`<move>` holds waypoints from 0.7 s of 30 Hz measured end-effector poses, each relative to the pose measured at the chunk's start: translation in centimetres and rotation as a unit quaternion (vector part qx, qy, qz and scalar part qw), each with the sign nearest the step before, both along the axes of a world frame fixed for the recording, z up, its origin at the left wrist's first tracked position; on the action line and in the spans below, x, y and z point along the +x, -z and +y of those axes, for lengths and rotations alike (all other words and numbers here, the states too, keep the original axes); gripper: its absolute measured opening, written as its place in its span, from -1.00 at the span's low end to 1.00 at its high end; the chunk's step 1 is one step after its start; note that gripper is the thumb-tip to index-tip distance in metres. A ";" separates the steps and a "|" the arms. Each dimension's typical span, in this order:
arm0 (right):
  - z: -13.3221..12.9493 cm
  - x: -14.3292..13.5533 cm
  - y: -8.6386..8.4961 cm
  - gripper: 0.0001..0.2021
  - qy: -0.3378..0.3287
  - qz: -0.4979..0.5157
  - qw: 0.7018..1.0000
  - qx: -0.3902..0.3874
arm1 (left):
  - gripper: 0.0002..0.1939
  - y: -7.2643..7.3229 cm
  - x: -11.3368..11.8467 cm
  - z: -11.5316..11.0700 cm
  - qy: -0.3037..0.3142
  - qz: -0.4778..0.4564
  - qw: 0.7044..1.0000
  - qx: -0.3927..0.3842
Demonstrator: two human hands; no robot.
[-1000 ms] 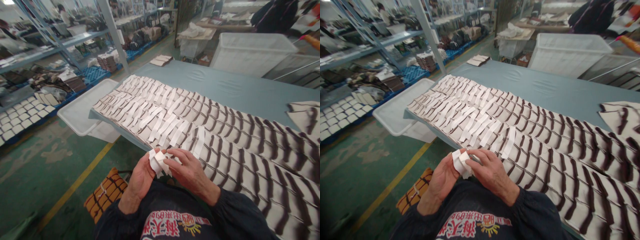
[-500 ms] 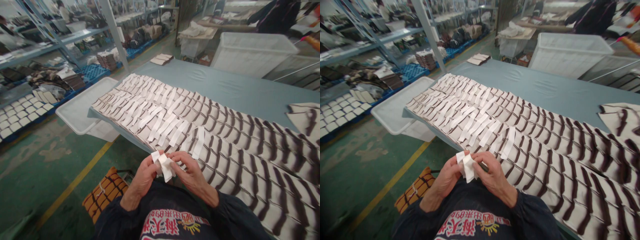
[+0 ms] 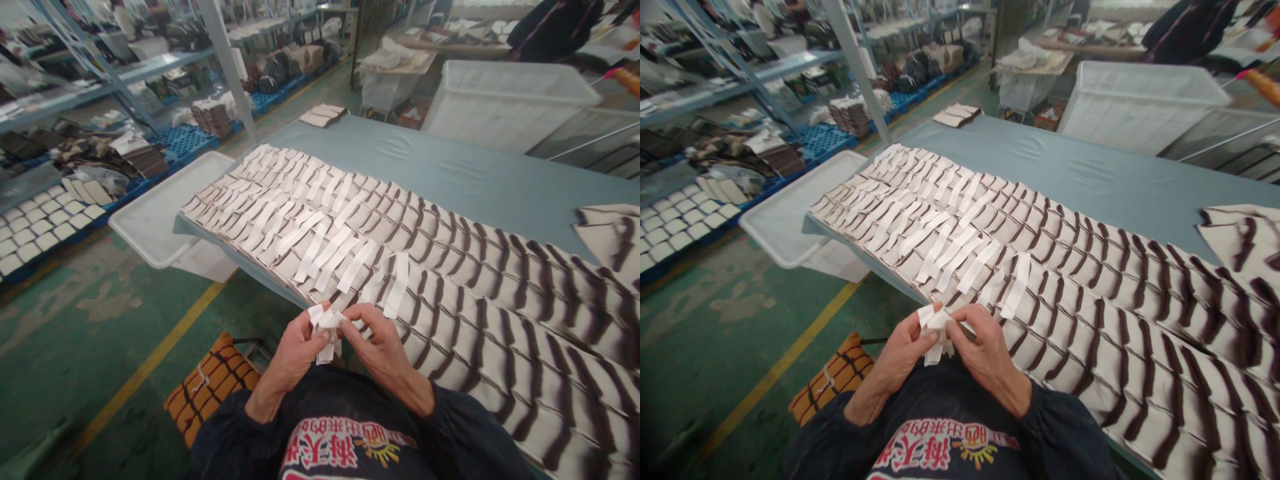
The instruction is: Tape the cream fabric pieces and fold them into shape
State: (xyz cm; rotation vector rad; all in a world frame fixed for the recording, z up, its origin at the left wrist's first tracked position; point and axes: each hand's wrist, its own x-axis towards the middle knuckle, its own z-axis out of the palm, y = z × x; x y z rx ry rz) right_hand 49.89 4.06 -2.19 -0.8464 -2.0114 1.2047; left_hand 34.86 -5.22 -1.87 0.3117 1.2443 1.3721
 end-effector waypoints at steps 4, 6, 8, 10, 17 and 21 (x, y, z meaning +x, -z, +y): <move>0.0 0.2 -0.4 -0.75 0.025 -0.004 0.992 -0.121 | -0.26 -0.1 0.3 -0.1 0.004 -0.015 1.000 -0.014; 0.3 0.3 -0.8 -0.69 0.032 0.017 0.980 -0.198 | -0.27 -0.3 0.5 -0.3 0.015 -0.025 1.000 -0.012; 0.9 0.4 -1.1 -0.61 0.055 0.046 0.965 -0.251 | -0.29 -0.6 0.6 -0.6 0.028 -0.034 0.999 -0.006; 2.0 0.7 -1.2 -0.55 0.081 0.065 0.958 -0.267 | -0.26 -1.0 0.6 -0.9 0.036 -0.048 0.998 -0.002; 6.5 3.1 -0.9 -0.51 0.153 0.040 0.959 -0.236 | -0.56 -4.0 0.9 -1.8 0.058 -0.084 0.995 -0.021; 9.2 5.5 -1.6 -0.54 0.195 0.006 0.967 -0.166 | -0.60 -5.5 1.5 -2.7 0.149 -0.111 0.981 -0.046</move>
